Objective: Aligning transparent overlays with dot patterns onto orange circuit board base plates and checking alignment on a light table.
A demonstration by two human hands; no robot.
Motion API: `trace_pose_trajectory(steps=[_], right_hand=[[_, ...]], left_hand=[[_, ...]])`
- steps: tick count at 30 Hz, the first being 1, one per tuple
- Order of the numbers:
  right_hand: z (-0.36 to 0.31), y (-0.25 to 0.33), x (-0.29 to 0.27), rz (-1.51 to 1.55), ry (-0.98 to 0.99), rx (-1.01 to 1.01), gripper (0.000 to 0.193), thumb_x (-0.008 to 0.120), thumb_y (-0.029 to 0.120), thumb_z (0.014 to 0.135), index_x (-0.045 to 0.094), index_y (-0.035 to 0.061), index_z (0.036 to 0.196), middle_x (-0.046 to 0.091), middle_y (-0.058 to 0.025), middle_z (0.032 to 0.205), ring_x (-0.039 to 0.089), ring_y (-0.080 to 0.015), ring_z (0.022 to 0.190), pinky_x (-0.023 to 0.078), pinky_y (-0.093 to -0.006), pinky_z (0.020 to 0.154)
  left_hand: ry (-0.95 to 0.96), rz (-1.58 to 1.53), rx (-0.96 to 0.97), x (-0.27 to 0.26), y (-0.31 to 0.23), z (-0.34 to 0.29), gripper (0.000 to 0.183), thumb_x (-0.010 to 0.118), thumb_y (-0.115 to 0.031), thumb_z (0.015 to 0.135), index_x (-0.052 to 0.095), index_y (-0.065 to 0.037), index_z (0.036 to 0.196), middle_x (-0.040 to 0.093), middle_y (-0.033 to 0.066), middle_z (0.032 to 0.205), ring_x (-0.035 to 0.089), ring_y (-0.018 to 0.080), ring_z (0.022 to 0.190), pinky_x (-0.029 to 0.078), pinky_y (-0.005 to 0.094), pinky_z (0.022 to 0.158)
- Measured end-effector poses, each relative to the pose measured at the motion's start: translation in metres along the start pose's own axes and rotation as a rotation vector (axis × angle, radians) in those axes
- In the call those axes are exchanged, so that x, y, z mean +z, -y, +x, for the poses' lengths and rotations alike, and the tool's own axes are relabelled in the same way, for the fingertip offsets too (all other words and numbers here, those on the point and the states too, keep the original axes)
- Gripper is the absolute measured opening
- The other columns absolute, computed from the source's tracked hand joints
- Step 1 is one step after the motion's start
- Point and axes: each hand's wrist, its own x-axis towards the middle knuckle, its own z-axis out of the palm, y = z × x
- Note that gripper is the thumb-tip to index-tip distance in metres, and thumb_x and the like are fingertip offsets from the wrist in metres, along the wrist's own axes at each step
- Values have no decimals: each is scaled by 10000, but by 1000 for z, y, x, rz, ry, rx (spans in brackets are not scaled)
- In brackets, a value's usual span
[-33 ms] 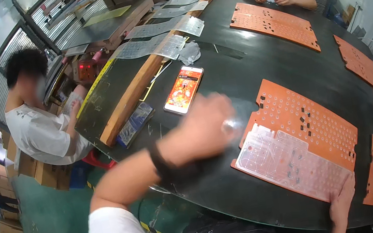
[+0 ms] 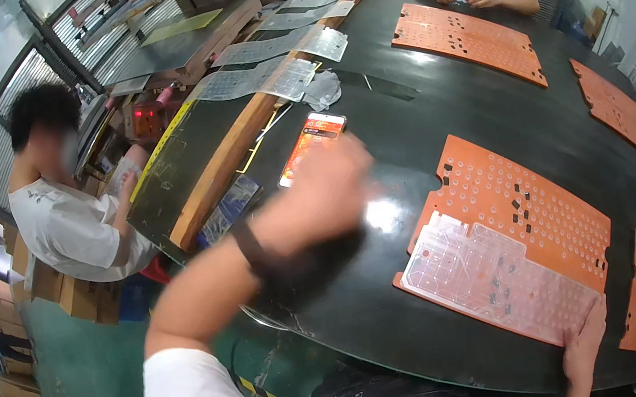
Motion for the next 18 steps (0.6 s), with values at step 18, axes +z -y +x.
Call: trace_pose_trajectory(steps=[18], right_hand=[[-4,-6,15,123,-139,-36,867,338,647,904,219,-15,1450,241,-208,1502,254,-366,1368,188,-439,1114]], left_hand=[[16,795,-159,6,177,83,624,633,-264,718,500,-28,1281,371,161,1441,264,331,1376,212,580,1079]])
